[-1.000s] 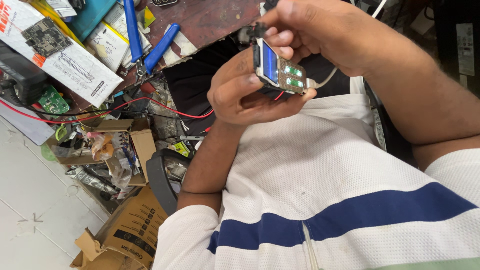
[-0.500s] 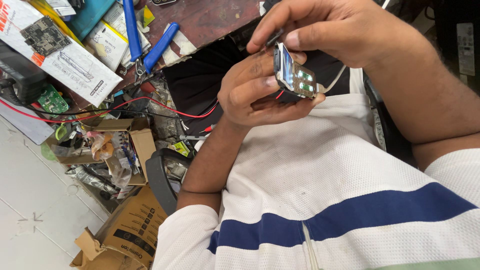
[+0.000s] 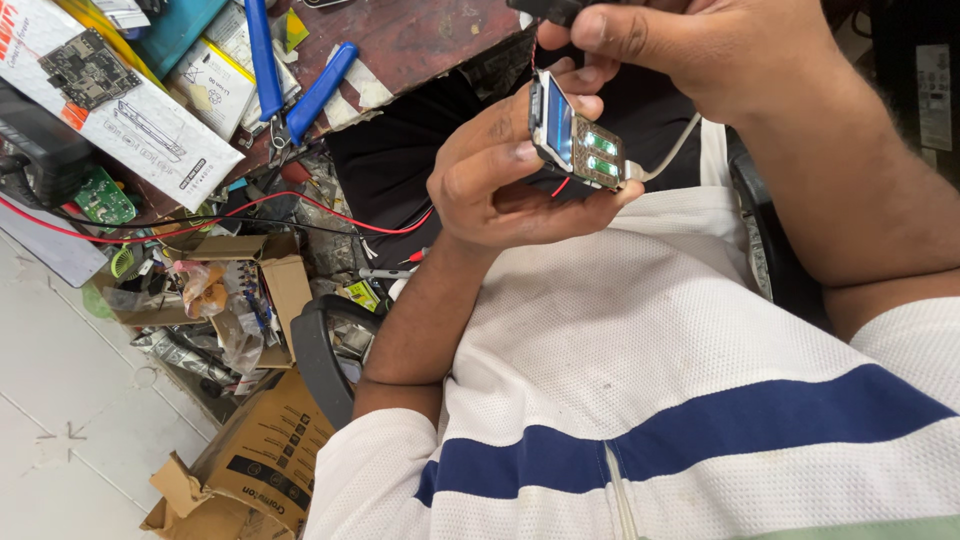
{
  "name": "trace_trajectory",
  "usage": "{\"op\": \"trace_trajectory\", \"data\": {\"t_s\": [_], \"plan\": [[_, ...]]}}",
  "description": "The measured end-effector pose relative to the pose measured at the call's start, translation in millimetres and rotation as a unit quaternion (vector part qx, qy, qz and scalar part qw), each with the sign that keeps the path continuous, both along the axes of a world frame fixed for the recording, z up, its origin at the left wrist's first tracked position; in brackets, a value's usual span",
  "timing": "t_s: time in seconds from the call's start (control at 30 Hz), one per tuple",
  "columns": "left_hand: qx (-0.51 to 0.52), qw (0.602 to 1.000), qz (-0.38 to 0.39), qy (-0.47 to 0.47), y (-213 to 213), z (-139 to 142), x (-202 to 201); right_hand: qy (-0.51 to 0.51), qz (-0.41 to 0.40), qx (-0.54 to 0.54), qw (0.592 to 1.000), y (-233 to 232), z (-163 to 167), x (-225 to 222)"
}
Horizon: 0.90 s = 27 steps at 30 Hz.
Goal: The person sits at a cluttered workbench and repairs a mobile phone. They press the screen, plug in a charging cable, pry the phone open, manipulate the exposed circuit board and flex cables with their fingers, reattach the back cover, and repeatedly power the phone on to check the display.
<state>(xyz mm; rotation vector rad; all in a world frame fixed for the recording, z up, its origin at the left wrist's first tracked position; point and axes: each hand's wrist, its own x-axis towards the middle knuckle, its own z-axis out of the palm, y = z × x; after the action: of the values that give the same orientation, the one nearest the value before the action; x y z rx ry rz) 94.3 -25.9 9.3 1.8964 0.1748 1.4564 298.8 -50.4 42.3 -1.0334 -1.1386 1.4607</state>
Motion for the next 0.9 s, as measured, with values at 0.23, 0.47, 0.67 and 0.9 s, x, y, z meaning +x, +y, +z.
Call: {"op": "trace_trajectory", "data": {"t_s": [0.23, 0.47, 0.67, 0.9], "plan": [[-0.041, 0.999, -0.005, -0.002, -4, -4, -3, 0.018, -0.014, -0.015, 1.0, 0, -4, 0], [-0.043, 0.999, -0.015, -0.003, -3, -6, -3, 0.0, -0.013, -0.001, 1.0, -2, -8, 3], [-0.038, 0.999, -0.015, 0.004, -4, -5, -3, -0.028, -0.012, -0.023, 0.999, -1, -5, 5], [-0.032, 0.999, 0.005, -0.006, -3, 0, -3, -0.057, 0.063, -0.013, 0.996, 6, 9, 1]]}}
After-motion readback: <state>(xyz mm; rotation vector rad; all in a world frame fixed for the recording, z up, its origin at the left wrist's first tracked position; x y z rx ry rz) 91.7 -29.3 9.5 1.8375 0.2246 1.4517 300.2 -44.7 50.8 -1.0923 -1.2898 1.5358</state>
